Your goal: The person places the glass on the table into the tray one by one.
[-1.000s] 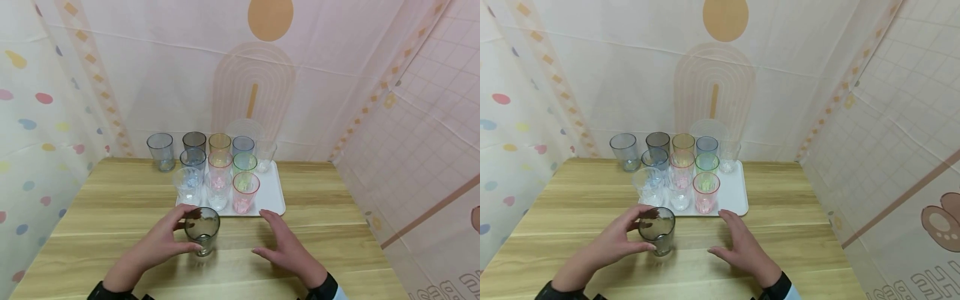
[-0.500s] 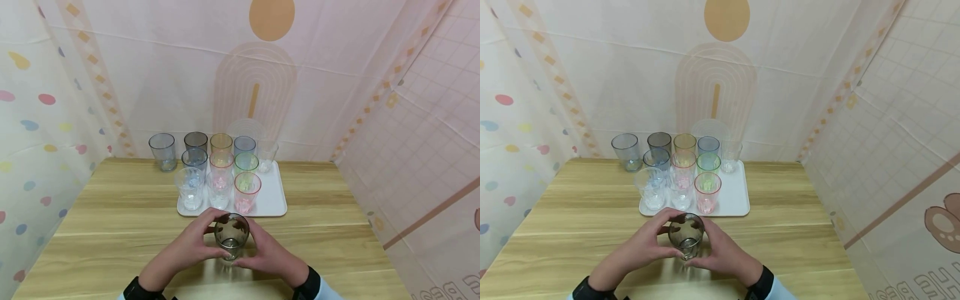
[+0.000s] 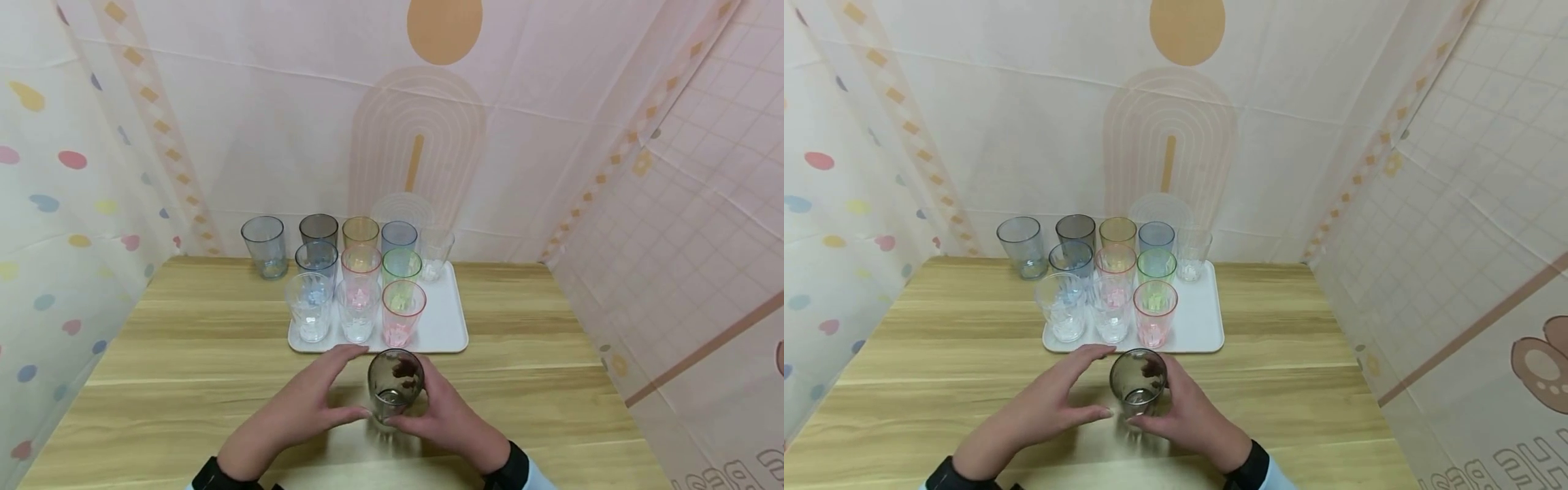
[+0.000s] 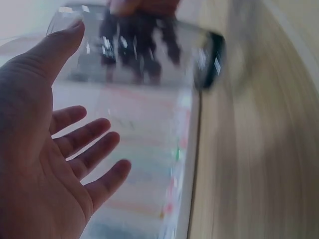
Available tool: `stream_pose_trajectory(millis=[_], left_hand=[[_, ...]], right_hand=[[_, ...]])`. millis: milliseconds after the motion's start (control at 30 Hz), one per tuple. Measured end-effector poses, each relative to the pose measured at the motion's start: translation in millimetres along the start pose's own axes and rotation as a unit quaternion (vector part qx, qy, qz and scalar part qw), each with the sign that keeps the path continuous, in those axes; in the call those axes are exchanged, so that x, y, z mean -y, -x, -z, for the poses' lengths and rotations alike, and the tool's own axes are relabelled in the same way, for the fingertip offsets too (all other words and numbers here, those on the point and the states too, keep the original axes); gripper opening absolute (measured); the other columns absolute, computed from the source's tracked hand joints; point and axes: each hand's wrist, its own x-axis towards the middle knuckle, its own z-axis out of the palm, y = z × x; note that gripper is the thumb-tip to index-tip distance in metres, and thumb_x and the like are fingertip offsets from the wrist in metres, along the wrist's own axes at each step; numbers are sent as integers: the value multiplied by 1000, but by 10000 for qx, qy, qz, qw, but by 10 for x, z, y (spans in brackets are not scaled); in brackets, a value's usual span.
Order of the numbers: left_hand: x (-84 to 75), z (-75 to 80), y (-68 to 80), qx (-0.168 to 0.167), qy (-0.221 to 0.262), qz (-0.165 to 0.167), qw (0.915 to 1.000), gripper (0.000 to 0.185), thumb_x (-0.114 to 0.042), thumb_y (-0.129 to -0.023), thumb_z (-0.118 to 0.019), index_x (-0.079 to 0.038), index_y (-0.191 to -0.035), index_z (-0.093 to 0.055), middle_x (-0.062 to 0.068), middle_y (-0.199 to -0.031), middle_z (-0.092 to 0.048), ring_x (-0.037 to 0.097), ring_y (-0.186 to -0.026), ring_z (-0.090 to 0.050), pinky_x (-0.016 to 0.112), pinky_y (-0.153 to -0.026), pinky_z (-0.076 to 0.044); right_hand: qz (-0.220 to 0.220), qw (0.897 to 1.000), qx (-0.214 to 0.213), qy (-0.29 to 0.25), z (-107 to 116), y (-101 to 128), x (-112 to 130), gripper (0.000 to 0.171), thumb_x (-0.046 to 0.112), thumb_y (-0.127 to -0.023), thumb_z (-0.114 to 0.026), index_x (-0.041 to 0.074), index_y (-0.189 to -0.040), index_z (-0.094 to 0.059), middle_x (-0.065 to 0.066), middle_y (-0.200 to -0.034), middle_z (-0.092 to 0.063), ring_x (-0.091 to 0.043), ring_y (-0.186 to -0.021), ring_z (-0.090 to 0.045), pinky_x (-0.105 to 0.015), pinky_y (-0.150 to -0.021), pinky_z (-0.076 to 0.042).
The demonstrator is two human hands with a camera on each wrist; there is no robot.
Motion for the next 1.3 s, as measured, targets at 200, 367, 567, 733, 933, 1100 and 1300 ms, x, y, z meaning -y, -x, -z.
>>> stream_pose_trajectory(millis=[200,367,567,733,933,1100,1300], left_hand=[[268,143,233,-294,-1190,317,9920,85,-43,-94,-90,-7,-161,-53,12,-163,-57,37,-150,-54,60,-121,-45],[465,306,406,-626,-1805,676,9793,83,-48,-97,-85,-4,-160,-54,19,-161,-58,45,-146,-55,66,-119,-44],[583,449,558,-708,-1997,1194,9700,85,-52,-99,-82,2,-158,-53,26,-159,-56,50,-146,-51,71,-117,-41],[614,482,623,-610,-1983,1418,9679,87,-55,-101,-79,2,-160,-50,28,-161,-53,52,-148,-48,73,-117,-39],[622,480,651,-569,-2067,1491,9653,89,-55,-101,-78,1,-163,-48,28,-163,-51,53,-148,-48,74,-117,-39],[620,481,670,-646,-2132,1426,9644,90,-53,-100,-80,2,-163,-47,29,-162,-51,54,-146,-49,74,-117,-39],[627,486,698,-701,-2194,1460,9621,91,-55,-100,-79,2,-164,-46,29,-163,-50,54,-146,-48,75,-116,-38]], right_hand=[[-838,9956,-408,-74,205,156,-108,95,21,-88,-98,22,-164,-42,-5,-153,-62,-29,-139,-62,-50,-117,-52],[-1235,9892,-781,135,406,249,-165,91,19,-88,-98,9,-160,-44,-12,-142,-67,-31,-135,-63,-53,-113,-54],[-1531,9816,-1097,327,610,229,-275,93,17,-88,-97,4,-161,-41,-19,-142,-67,-34,-136,-63,-60,-113,-52],[-1578,9788,-1263,323,785,38,-408,92,15,-89,-96,7,-162,-40,-20,-145,-65,-36,-138,-62,-62,-114,-50],[-1657,9757,-1435,62,988,-352,-628,89,10,-93,-91,2,-163,-36,-25,-150,-61,-40,-142,-58,-62,-120,-45],[-1969,9666,-1637,-90,1097,-681,-819,86,14,-96,-89,8,-164,-36,-20,-151,-60,-36,-143,-55,-58,-124,-41],[-1885,9667,-1719,-171,1157,-941,-1028,84,16,-97,-88,7,-162,-37,-24,-147,-59,-37,-140,-54,-57,-124,-40]])
